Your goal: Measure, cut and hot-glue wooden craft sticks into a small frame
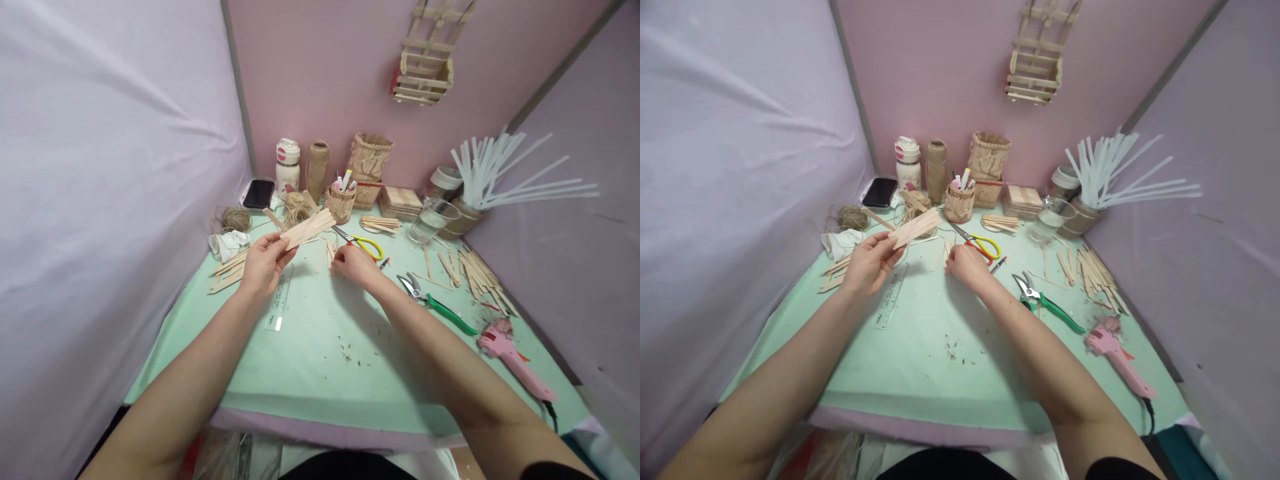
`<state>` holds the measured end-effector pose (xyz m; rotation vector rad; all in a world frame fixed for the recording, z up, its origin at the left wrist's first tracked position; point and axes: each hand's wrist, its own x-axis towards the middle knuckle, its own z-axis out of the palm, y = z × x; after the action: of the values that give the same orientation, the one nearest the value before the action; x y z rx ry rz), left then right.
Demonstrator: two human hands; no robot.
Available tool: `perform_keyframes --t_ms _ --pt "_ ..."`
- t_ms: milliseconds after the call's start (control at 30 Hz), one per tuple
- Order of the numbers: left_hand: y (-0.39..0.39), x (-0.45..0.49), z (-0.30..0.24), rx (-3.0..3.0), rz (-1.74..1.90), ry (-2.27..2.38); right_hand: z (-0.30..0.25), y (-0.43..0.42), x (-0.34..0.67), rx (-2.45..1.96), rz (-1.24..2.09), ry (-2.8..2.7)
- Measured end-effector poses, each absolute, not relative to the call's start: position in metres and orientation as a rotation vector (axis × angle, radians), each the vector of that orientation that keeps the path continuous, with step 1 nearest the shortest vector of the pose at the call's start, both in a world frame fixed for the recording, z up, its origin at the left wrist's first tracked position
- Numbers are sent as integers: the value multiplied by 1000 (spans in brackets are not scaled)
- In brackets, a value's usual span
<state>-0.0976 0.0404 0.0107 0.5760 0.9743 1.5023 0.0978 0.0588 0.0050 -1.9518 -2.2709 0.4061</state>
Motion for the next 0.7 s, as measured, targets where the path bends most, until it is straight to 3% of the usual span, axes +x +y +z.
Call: perform_keyframes --t_ms 200,567,700 --pt "41 -103 13 589 1543 961 3 56 64 -1891 277 -2403" --pt "37 -105 18 593 1559 898 -20 -89 90 -1412 333 -2774" --pt "37 -104 14 623 1549 910 -14 -94 108 -1409 308 -2714"
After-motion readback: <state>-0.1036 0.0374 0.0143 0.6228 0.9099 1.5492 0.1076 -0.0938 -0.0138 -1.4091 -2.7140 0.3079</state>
